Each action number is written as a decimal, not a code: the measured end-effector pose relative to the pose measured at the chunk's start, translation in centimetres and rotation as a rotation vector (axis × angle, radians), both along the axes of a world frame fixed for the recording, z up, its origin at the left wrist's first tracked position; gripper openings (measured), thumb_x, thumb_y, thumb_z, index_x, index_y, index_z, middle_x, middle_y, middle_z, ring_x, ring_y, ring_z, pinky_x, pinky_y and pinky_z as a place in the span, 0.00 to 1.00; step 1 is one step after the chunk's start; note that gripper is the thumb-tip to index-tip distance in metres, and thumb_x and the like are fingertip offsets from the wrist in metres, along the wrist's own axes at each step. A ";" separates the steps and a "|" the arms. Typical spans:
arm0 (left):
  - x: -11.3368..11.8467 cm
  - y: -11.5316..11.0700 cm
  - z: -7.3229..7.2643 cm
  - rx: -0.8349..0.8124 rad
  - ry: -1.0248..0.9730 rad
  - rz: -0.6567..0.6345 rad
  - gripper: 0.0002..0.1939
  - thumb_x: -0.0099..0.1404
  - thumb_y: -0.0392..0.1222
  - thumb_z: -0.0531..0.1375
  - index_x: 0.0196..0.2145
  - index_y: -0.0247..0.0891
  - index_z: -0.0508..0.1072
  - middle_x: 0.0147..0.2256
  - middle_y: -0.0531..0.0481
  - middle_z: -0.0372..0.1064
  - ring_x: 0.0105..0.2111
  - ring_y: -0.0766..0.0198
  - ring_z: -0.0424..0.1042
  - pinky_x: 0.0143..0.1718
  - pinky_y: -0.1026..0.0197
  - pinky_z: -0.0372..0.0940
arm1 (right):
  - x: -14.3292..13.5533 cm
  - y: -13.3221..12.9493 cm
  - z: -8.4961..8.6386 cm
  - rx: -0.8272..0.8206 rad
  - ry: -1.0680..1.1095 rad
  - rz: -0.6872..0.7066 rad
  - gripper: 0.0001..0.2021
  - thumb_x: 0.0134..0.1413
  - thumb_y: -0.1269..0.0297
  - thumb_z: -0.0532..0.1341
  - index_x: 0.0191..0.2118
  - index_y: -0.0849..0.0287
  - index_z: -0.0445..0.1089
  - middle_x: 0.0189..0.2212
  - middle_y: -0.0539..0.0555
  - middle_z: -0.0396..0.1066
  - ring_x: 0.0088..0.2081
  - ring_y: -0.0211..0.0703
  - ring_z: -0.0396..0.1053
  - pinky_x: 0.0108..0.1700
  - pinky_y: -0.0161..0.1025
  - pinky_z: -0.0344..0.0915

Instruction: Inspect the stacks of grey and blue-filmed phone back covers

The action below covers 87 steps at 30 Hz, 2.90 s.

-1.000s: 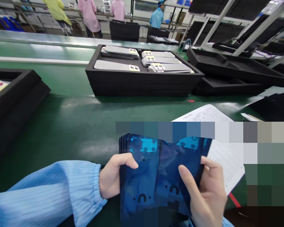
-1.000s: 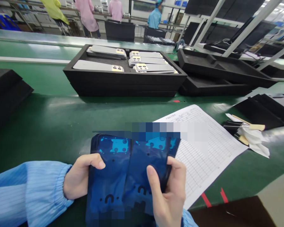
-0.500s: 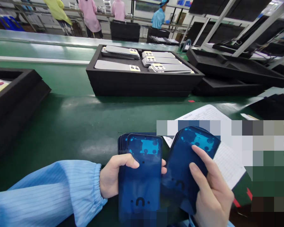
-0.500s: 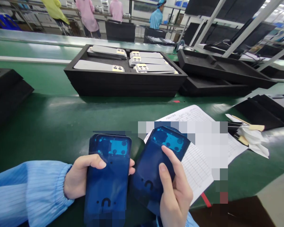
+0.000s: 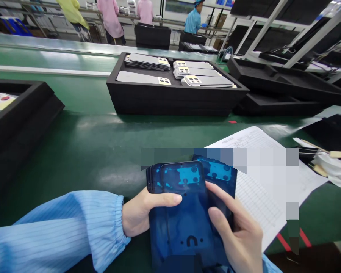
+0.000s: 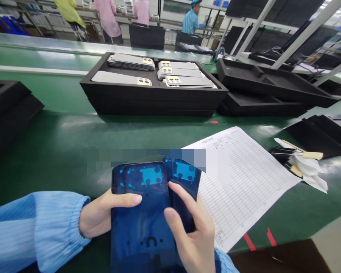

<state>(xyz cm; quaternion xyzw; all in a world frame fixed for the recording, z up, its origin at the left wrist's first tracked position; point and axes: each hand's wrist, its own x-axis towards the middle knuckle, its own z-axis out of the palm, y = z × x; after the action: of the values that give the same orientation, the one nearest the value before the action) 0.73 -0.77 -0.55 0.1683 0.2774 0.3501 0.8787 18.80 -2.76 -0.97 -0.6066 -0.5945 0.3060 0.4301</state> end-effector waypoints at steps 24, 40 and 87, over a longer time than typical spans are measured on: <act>-0.2 0.3 -0.2 -0.243 0.022 -0.009 0.18 0.44 0.33 0.55 0.33 0.30 0.76 0.29 0.45 0.76 0.29 0.61 0.73 0.38 0.60 0.65 | -0.4 0.7 -0.1 0.087 -0.070 0.125 0.10 0.42 0.64 0.64 0.36 0.52 0.71 0.33 0.50 0.72 0.34 0.45 0.70 0.35 0.37 0.71; -0.2 0.2 0.2 -0.267 0.062 -0.004 0.15 0.47 0.33 0.54 0.33 0.31 0.76 0.26 0.46 0.76 0.30 0.58 0.73 0.39 0.57 0.62 | -0.6 0.5 0.1 -0.023 -0.003 0.071 0.10 0.42 0.61 0.64 0.35 0.54 0.70 0.31 0.50 0.73 0.32 0.45 0.70 0.34 0.38 0.70; 0.3 0.0 0.3 0.067 0.107 0.026 0.19 0.55 0.31 0.59 0.46 0.40 0.70 0.43 0.47 0.73 0.42 0.59 0.71 0.48 0.55 0.62 | 0.5 0.2 -0.6 0.140 -0.171 0.136 0.21 0.40 0.57 0.66 0.44 0.53 0.68 0.40 0.52 0.72 0.41 0.50 0.71 0.42 0.43 0.69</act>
<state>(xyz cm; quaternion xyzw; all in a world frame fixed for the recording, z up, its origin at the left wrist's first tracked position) 0.99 -0.79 -0.27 0.2124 0.3144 0.3610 0.8519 19.33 -2.58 -1.60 -0.5572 -0.6886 0.2395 0.3974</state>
